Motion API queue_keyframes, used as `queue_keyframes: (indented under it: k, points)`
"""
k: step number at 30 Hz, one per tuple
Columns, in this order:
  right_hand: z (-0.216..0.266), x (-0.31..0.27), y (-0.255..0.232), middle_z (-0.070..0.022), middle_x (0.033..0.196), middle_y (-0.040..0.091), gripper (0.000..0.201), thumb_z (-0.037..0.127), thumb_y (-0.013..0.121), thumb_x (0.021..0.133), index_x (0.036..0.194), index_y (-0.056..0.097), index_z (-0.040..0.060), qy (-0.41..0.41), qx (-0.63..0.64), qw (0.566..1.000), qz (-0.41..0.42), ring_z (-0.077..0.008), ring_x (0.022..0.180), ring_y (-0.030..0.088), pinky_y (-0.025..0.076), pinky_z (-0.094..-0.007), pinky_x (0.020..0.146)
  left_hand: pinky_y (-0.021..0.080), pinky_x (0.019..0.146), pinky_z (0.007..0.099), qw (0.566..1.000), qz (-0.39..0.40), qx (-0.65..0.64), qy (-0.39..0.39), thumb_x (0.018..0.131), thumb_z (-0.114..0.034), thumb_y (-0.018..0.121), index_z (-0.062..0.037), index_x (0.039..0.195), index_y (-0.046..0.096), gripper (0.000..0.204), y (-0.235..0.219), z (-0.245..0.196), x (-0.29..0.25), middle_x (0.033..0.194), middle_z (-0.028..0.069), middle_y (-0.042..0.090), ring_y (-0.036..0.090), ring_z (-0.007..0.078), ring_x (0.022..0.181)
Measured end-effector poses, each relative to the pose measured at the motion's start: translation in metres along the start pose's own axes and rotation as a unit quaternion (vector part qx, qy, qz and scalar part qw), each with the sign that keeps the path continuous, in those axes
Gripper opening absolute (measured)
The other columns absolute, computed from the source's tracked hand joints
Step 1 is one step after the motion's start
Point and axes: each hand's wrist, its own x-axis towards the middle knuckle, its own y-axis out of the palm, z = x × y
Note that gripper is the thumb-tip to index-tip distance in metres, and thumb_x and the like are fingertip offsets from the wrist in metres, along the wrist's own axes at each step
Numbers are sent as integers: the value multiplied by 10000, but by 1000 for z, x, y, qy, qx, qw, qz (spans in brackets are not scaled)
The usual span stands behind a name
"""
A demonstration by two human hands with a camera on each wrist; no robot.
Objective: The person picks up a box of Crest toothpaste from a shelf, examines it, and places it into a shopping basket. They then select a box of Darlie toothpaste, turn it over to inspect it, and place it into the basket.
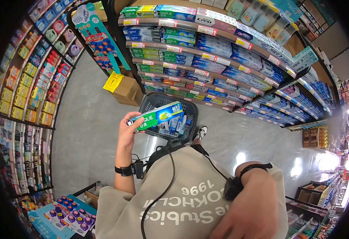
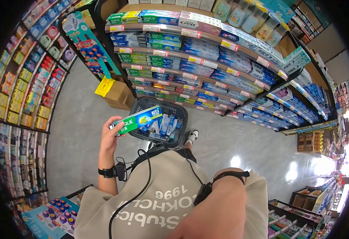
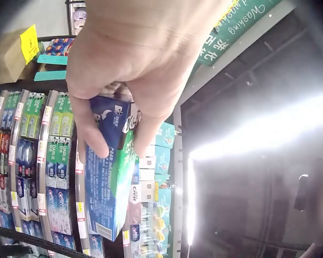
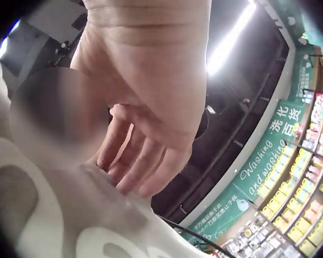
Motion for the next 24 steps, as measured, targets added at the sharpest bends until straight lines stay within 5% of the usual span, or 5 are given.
queue_keyframes:
  k: [7, 10, 14, 19, 24]
  points:
    - [-5, 4, -3, -81, 984, 606, 219, 168, 487, 1046, 920, 638, 71, -59, 31, 992, 109, -257, 944, 601, 495, -401, 884, 590, 598, 251, 1000, -4, 5, -2, 895, -145, 778, -51, 1139, 655, 289, 4, 4, -6, 970, 49, 716, 703, 110, 778]
    - [-5, 5, 4, -73, 947, 593, 224, 168, 482, 1043, 896, 625, 79, -67, 41, 997, -3, -251, 938, 593, 492, -416, 878, 590, 603, 252, 1000, -7, 8, -8, 893, -145, 780, -51, 1139, 654, 292, 5, 6, -8, 971, 51, 716, 703, 113, 779]
    - [1, -14, -2, -148, 775, 599, 271, 132, 541, 962, 711, 558, 34, -43, 129, 991, 9, -363, 757, 583, 483, -636, 819, 588, 607, 252, 1000, -2, 5, -4, 889, -151, 785, -50, 1135, 654, 296, 7, 9, -8, 972, 55, 716, 704, 116, 783]
    - [-3, -7, 12, -62, 897, 572, 239, 178, 476, 1044, 871, 611, 85, -70, 16, 997, -7, -244, 915, 576, 482, -419, 842, 589, 616, 254, 1000, 1, 12, 3, 887, -158, 788, -51, 1133, 657, 298, 9, 11, -8, 978, 59, 715, 704, 120, 791]
    - [-3, -4, 11, -56, 887, 587, 244, 214, 504, 1031, 844, 608, 98, -73, 13, 997, 37, -248, 912, 567, 459, -404, 786, 591, 622, 257, 1000, -1, 18, -4, 888, -159, 786, -55, 1129, 660, 291, 14, 12, -8, 982, 54, 715, 705, 121, 796]
